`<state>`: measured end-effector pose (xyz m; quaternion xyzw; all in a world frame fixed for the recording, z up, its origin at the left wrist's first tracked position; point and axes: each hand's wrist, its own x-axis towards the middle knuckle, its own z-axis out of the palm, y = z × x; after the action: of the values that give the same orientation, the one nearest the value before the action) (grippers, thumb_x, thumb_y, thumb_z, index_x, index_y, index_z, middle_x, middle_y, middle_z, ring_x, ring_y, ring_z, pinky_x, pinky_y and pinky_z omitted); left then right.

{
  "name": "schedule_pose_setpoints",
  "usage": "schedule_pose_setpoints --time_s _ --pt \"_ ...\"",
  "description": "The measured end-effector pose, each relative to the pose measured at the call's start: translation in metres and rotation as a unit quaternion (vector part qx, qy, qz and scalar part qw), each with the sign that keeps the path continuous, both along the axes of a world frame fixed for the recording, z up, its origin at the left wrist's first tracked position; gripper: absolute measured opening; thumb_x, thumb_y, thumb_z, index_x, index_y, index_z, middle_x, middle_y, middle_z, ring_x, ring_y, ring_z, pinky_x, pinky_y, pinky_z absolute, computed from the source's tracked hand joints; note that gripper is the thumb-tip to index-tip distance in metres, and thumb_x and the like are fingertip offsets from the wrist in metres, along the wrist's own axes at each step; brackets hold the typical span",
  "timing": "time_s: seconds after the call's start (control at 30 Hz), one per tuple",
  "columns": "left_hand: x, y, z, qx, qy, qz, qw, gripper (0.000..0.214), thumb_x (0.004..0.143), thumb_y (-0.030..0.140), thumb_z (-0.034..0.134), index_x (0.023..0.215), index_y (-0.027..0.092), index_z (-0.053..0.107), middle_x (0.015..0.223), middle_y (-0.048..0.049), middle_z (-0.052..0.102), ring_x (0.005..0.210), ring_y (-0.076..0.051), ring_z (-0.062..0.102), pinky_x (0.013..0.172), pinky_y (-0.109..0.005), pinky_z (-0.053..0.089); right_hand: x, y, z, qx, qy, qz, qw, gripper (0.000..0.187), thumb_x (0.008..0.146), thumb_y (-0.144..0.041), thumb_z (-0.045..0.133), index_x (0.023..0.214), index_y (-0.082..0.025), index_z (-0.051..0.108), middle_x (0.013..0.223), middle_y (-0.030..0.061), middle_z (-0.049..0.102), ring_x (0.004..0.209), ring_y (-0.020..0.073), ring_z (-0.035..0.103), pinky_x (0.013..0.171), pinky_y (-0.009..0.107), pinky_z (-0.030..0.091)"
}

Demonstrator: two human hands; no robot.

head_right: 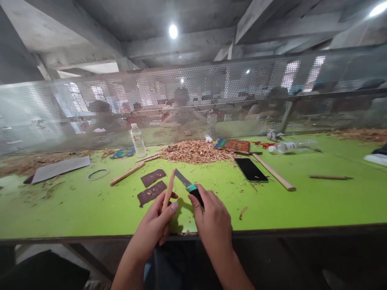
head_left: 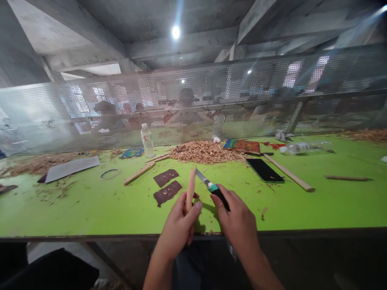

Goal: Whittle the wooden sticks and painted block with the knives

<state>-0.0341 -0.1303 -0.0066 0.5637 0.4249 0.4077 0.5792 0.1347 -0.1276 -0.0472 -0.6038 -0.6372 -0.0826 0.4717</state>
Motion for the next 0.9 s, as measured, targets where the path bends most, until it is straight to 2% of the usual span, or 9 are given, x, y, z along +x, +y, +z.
schedule_pose_setpoints --time_s 0.17,0.3,0.47,0.53,0.63,0.7,0.77,0.9 --pt "0.000 0.004 -0.003 -0.015 -0.031 -0.009 0.999 0.051 0.093 0.061 0.060 0.125 0.022 0.049 0.063 0.0115 0.037 0.037 -0.005 0.034 0.032 -0.016 0.032 0.003 -0.002 -0.002 0.000 -0.038 0.030 0.999 0.043 0.107 -0.049 0.043 0.128 -0.018 0.065 0.107 0.0115 0.075 0.095 0.0275 0.072 0.076 0.036 0.053" --pt "0.001 0.006 -0.006 -0.002 -0.053 -0.018 0.998 0.059 0.092 0.064 0.060 0.131 0.022 0.047 0.067 0.0101 0.038 0.044 -0.006 0.039 0.039 -0.018 0.039 0.007 -0.004 -0.004 0.004 -0.059 0.060 0.996 0.036 0.107 -0.044 0.047 0.128 -0.020 0.065 0.109 0.0113 0.075 0.095 0.0261 0.072 0.077 0.035 0.054" --pt "-0.001 0.006 -0.008 -0.016 -0.065 -0.026 0.997 0.059 0.093 0.064 0.060 0.133 0.022 0.049 0.062 0.0109 0.030 0.048 -0.008 0.031 0.043 -0.018 0.030 0.012 -0.009 -0.005 0.000 -0.063 0.111 0.992 0.032 0.106 -0.040 0.049 0.129 -0.022 0.063 0.109 0.0107 0.075 0.097 0.0263 0.071 0.082 0.037 0.055" --pt "-0.002 0.004 -0.006 -0.013 -0.039 -0.022 0.999 0.061 0.090 0.064 0.064 0.132 0.021 0.051 0.066 0.0091 0.037 0.051 -0.008 0.033 0.045 -0.019 0.030 0.015 -0.012 -0.004 -0.011 -0.075 0.150 0.986 0.031 0.105 -0.038 0.052 0.131 -0.023 0.063 0.108 0.0093 0.074 0.096 0.0253 0.071 0.081 0.036 0.055" --pt "-0.004 0.002 -0.001 0.037 0.010 -0.016 0.999 0.062 0.086 0.057 0.073 0.133 0.021 0.053 0.092 0.0006 0.056 0.075 -0.012 0.051 0.063 -0.021 0.043 0.020 -0.016 -0.003 -0.030 -0.080 0.201 0.976 0.031 0.105 -0.037 0.053 0.133 -0.025 0.062 0.107 0.0082 0.074 0.095 0.0242 0.069 0.081 0.036 0.055" --pt "-0.004 0.001 0.001 0.062 0.028 -0.021 0.997 0.060 0.086 0.053 0.075 0.132 0.020 0.054 0.104 -0.0031 0.059 0.092 -0.017 0.055 0.076 -0.023 0.045 0.022 -0.017 -0.002 -0.031 -0.075 0.215 0.973 0.031 0.106 -0.036 0.051 0.133 -0.025 0.062 0.108 0.0087 0.073 0.094 0.0242 0.069 0.082 0.037 0.054" --pt "-0.003 0.002 0.001 0.062 0.037 -0.024 0.997 0.056 0.087 0.052 0.073 0.128 0.018 0.056 0.103 -0.0036 0.059 0.092 -0.018 0.054 0.074 -0.023 0.045 0.023 -0.017 -0.002 -0.033 -0.079 0.218 0.972 0.031 0.106 -0.036 0.050 0.133 -0.025 0.062 0.108 0.0089 0.073 0.094 0.0243 0.068 0.082 0.037 0.054" --pt "0.000 0.002 -0.002 0.047 0.056 0.000 0.997 0.048 0.089 0.056 0.069 0.115 0.017 0.060 0.087 -0.0005 0.056 0.072 -0.014 0.048 0.058 -0.022 0.037 0.021 -0.015 -0.004 -0.034 -0.094 0.192 0.976 0.032 0.106 -0.036 0.051 0.133 -0.025 0.062 0.106 0.0082 0.073 0.092 0.0245 0.068 0.078 0.036 0.053"
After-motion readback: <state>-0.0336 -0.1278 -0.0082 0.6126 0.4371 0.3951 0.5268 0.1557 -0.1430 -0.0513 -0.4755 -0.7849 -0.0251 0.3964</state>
